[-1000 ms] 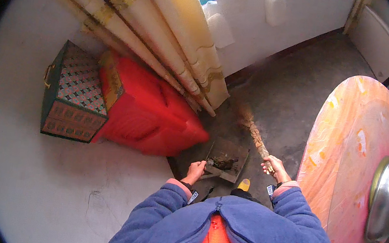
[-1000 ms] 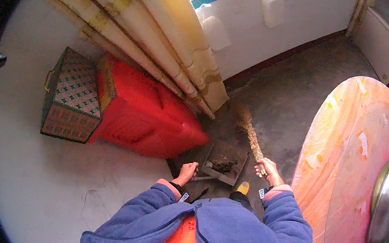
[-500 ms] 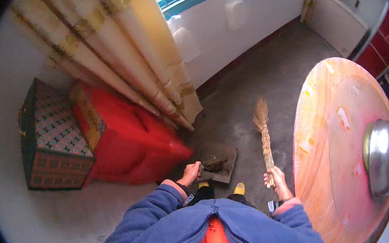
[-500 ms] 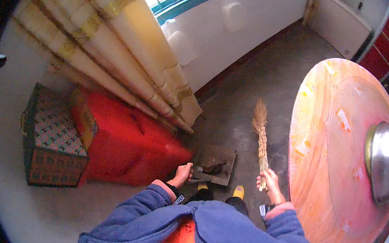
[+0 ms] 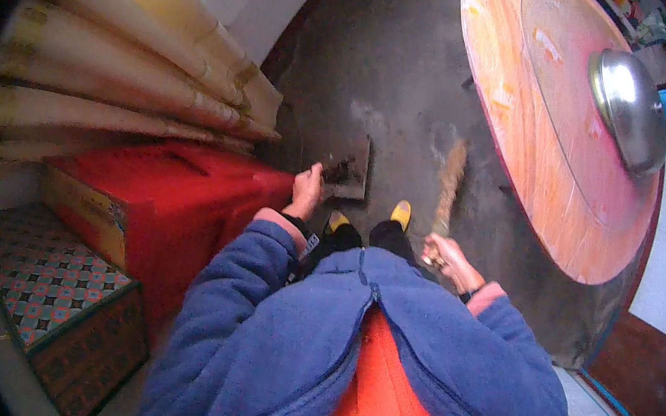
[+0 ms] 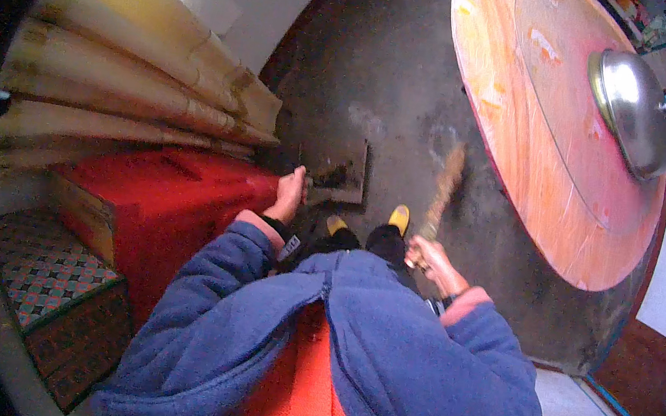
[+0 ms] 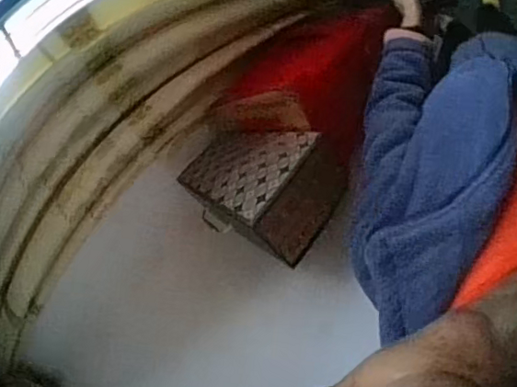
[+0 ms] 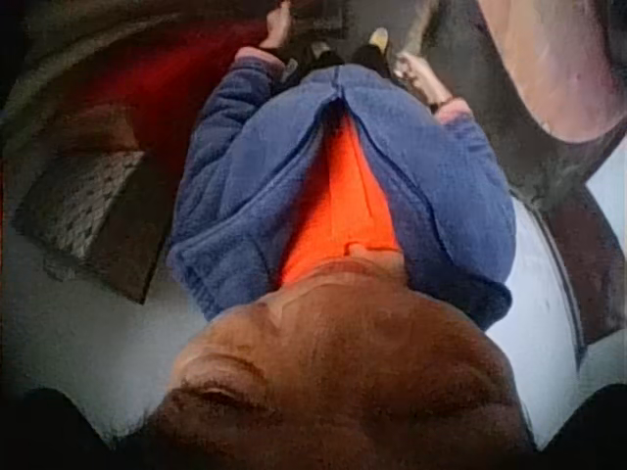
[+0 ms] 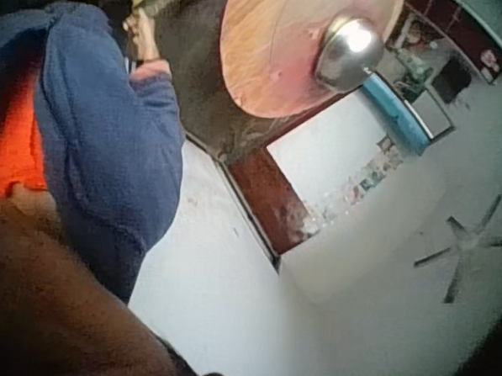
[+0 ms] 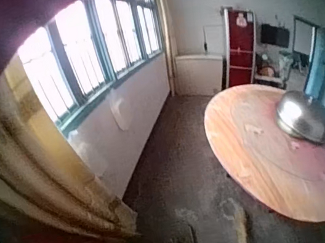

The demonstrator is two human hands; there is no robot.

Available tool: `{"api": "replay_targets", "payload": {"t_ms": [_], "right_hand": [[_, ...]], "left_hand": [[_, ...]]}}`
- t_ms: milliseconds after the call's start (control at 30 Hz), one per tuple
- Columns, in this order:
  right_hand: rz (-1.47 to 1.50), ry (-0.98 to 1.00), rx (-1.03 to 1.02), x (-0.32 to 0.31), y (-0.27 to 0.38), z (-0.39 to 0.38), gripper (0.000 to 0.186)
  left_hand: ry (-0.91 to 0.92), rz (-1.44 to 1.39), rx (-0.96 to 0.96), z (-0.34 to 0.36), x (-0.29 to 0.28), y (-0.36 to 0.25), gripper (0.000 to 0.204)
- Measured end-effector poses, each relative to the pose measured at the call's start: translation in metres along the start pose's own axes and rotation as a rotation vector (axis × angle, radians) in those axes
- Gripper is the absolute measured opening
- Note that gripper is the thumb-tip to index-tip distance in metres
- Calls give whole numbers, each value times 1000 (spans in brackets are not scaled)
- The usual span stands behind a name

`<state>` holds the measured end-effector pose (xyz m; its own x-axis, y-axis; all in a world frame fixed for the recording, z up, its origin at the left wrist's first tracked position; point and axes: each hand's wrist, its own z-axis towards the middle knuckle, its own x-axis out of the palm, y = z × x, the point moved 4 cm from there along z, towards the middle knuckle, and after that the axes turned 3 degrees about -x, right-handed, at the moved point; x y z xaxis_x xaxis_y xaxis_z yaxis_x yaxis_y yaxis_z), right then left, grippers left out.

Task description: The person sweeps a concrete floor with a traditional straw broom and uses a dustpan to collect debris. They move around a room with a round table, a red cabinet, and a window, repeatedly sweeping dust and small items into the dustpan.

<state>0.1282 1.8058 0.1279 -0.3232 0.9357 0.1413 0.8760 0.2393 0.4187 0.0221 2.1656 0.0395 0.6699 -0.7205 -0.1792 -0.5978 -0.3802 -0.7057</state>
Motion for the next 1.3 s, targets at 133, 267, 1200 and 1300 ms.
{"api": "replay_targets", "payload": {"t_ms": [133, 267, 1200, 1300], "right_hand": [[-19, 126, -19, 65, 13, 38, 14], [48, 88, -76, 91, 48, 63, 15], [8, 73, -65, 104, 201, 160, 19], [54, 74, -115, 90, 230, 151, 20]], "left_hand": [[11, -54, -64, -11, -11, -16, 45], [24, -71, -56, -8, -8, -21, 45], [-217, 35, -127, 42, 5, -93, 46], [-247, 67, -52, 50, 4, -110, 47]]}}
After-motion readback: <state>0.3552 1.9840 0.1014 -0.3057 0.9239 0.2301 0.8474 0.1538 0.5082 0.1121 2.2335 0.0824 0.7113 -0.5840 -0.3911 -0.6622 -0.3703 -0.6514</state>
